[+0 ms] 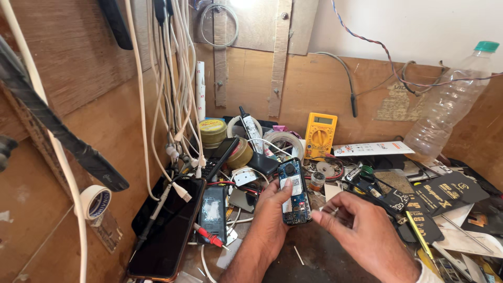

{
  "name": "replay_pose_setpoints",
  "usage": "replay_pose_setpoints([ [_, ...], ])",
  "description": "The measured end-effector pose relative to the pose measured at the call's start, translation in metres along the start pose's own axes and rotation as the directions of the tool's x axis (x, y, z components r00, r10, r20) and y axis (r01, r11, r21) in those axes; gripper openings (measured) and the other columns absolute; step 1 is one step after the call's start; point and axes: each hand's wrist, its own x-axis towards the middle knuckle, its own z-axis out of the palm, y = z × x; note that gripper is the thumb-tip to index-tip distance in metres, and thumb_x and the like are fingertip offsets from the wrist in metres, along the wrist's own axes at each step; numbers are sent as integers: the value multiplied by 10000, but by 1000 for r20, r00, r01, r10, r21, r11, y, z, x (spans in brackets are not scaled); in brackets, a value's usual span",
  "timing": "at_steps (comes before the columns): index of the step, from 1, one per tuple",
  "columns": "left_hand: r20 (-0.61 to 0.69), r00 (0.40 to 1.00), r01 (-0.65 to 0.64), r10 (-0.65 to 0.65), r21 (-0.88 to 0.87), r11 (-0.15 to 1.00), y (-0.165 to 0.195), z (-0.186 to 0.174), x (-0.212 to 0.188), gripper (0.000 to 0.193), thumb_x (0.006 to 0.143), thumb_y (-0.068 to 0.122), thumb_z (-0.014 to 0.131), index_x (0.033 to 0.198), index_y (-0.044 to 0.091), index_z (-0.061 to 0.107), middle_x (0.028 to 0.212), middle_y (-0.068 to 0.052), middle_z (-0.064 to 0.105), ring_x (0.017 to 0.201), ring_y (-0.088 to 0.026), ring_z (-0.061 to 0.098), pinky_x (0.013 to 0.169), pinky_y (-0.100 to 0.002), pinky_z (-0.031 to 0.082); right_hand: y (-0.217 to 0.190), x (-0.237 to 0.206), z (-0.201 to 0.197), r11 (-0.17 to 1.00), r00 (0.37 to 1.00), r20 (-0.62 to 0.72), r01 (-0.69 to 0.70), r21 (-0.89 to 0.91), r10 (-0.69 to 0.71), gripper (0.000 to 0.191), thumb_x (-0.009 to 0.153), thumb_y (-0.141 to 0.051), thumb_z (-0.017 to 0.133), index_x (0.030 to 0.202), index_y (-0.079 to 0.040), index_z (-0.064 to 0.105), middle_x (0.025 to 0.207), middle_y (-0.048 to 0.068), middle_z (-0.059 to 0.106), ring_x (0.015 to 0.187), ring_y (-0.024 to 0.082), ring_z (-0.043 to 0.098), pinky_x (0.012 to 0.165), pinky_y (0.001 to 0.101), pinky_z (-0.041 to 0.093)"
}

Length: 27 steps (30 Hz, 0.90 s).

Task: The person uses a screwdriver to remove a metal shield from a small circuit board, then uses a soldering iron to desolder a component. They peel back a small sticker and continue to manipulate the board and components with their hands.

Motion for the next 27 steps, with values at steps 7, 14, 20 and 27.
replay_pose_setpoints([
  [7,55,998,-18,21,-58,998,-8,-4,12,327,1016,155,476,1313,67,581,1102,-72,703,967,-169,687,864,-364,563,10,18,20,979,999,7,-47,197,47,440,870,-395,775,733,22,742,576,80,604,567,121,485,535,356,415],
  [14,54,997,42,-46,71,997,-16,-4,13,376,1022,233,475,1382,180,571,1154,-15,702,994,-126,657,874,-339,513,0,13,25,999,984,-180,-30,-42,22,348,885,-342,790,807,-5,751,676,188,684,608,318,657,610,412,504],
  [20,133,988,107,-84,-177,978,-25,-9,17,487,1091,444,473,1218,-2,621,1032,-113,658,918,-213,638,864,-404,532,-20,-5,31,967,933,-253,241,-84,-254,249,762,-231,773,921,-39,763,827,188,735,786,387,710,696,474,538],
  [27,103,991,106,-85,-219,970,-20,-6,10,461,1050,379,416,1183,-10,625,1091,-158,704,1010,-271,682,943,-462,545,-15,-4,28,993,966,-234,114,6,-109,258,762,-237,781,936,-48,767,822,193,758,775,361,757,673,443,578],
])
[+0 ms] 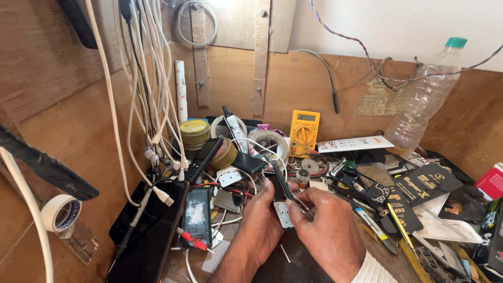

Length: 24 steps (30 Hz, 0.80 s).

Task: The person uses a screwdriver to remove a metal shield from a small circuit board, then uses a soldering iron to desolder a component. They peel back a small sticker and continue to manipulate the board and components with their hands.

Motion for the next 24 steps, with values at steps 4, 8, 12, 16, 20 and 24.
replay_pose_setpoints([
  [4,-23,1000,13,-12,31,999,4,6,-5,431,1059,328,396,1211,-12,613,1124,-161,702,1041,-291,688,946,-472,575,18,6,-2,997,995,-100,20,-80,-28,179,824,-213,742,853,-39,769,752,220,723,731,386,738,623,454,572],
  [8,-120,988,105,-100,37,994,5,10,-4,454,1056,332,357,1257,-24,555,1139,-182,687,1039,-328,697,896,-514,604,48,16,-11,990,984,-168,-82,-117,62,154,840,-193,726,861,-48,771,719,216,717,635,358,730,598,443,550],
  [12,-159,975,156,-155,-9,988,5,8,-2,486,1050,354,331,1301,-23,509,1163,-216,715,1020,-346,716,854,-499,611,85,29,-27,956,955,-253,-211,-204,156,209,893,-247,745,896,-40,770,699,237,697,607,363,697,605,447,531],
  [16,-174,975,142,-141,-8,990,2,3,2,486,1074,354,377,1299,-54,520,1148,-228,681,1000,-331,702,869,-492,618,130,53,-54,950,947,-296,-199,-242,123,231,924,-250,718,923,-26,773,786,229,729,711,369,703,689,454,567],
  [20,-95,979,179,-181,-28,983,2,1,5,513,1072,368,375,1305,-55,551,1173,-231,692,1003,-317,713,870,-459,622,171,73,-67,890,934,-307,-292,-352,185,292,920,-309,737,1001,-35,798,832,281,729,834,447,723,826,489,565],
  [24,17,982,189,-189,-69,979,4,3,6,486,1069,360,390,1284,-40,562,1151,-203,695,985,-304,708,857,-456,623,191,79,-70,858,943,-248,-309,-412,220,326,892,-353,742,1014,-61,823,872,271,737,889,460,722,878,502,564],
])
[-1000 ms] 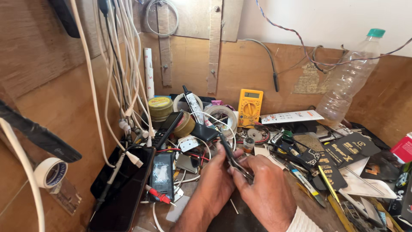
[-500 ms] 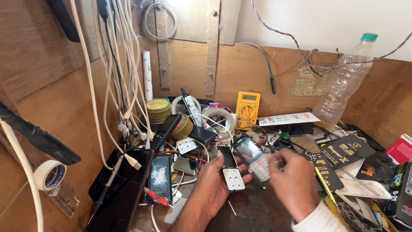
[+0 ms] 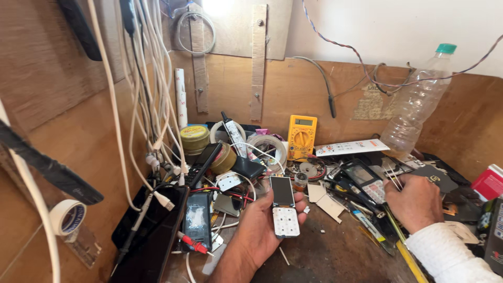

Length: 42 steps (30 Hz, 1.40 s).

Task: The person uses a screwdriver to remove a metal shield from a small circuit board, then uses a soldering iron to desolder a component. They peel back a small sticker and continue to manipulate the board and components with their hands.

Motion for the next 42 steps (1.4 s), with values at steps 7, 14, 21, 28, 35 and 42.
replay_pose_setpoints([
  [7,-24,999,-33,33,5,999,1,1,5,475,1060,367,390,1270,-12,586,1126,-174,715,979,-286,711,845,-443,614,-28,-22,-26,989,984,-151,114,94,-99,335,921,-348,769,1003,-23,780,912,235,741,851,407,717,800,477,558],
  [14,-55,997,-56,57,20,998,-5,-9,15,460,1076,350,411,1261,-30,591,1114,-172,713,969,-269,703,847,-429,608,-91,-107,-28,587,745,-176,628,511,-644,148,809,-102,773,949,-63,747,914,69,749,830,214,721,704,325,580],
  [21,-63,996,-57,59,38,998,-6,-14,18,453,1063,381,393,1215,5,595,1071,-134,718,939,-240,693,790,-411,570,-111,-128,-2,399,517,-183,802,444,-836,417,667,-38,810,1078,-55,748,1131,103,723,961,285,744,764,372,594],
  [28,-62,995,-72,73,23,997,-6,-17,24,444,1082,338,387,1217,-28,598,1061,-144,710,945,-241,689,845,-398,585,-110,-123,0,362,444,-155,852,378,-883,496,621,15,781,1113,-25,723,1142,105,725,979,282,742,788,376,597],
  [35,-101,990,-89,93,48,995,-6,-19,25,427,1076,329,402,1231,-24,585,1058,-152,701,918,-243,679,839,-395,581,-118,-132,-9,379,443,-170,871,312,-880,437,675,-53,814,1098,-15,709,1114,134,717,893,296,735,739,374,587],
  [42,-85,992,-93,95,29,995,-5,-17,22,417,1080,325,397,1218,-33,561,1026,-155,671,893,-245,662,831,-395,584,-123,-137,-9,352,411,-199,895,274,-890,403,718,-44,791,1108,-8,698,1107,133,713,882,289,733,739,372,587],
])
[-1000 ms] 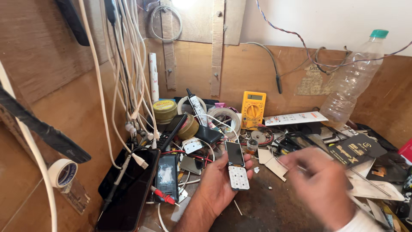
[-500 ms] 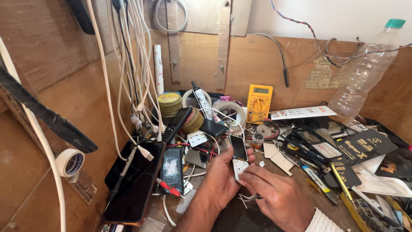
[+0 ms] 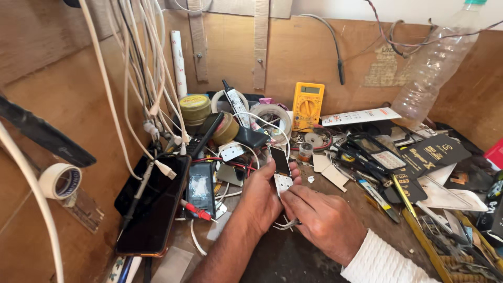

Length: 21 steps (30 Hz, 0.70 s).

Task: The person uses a screwdriver to remove a metal shield from a small circuit board, then uses a soldering iron to desolder a component. They peel back a small sticker and continue to manipulate the board and components with their hands.

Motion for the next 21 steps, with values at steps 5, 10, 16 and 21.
replay_pose_setpoints([
  [5,41,999,-13,14,-24,1000,-3,0,0,395,1090,316,393,1208,-33,537,1003,-155,646,880,-254,651,838,-399,583,2,-1,-5,1000,998,55,-11,26,9,355,740,-20,782,1086,-9,702,1041,117,710,866,290,726,741,378,582],
  [10,12,1000,15,-15,28,999,-1,-4,-1,390,1086,325,396,1218,-8,553,1017,-133,666,886,-230,662,751,-369,584,-5,0,-3,1000,1000,13,-12,-22,12,375,699,-69,785,1043,17,663,1072,182,686,914,335,715,741,401,573],
  [16,90,995,38,-43,52,998,-3,-10,-1,435,1098,374,418,1233,-7,580,1030,-128,688,870,-218,675,598,-325,542,-4,4,-3,982,982,2,-187,34,187,306,772,-74,777,1055,-19,675,1023,138,699,909,342,703,736,416,565],
  [21,141,989,49,-54,39,998,-2,-10,-1,405,1074,380,435,1210,28,581,1024,-125,700,843,-207,667,600,-337,536,-1,3,0,962,963,-23,-266,65,268,288,806,-85,768,1078,-37,685,1052,132,713,894,343,702,714,420,562],
])
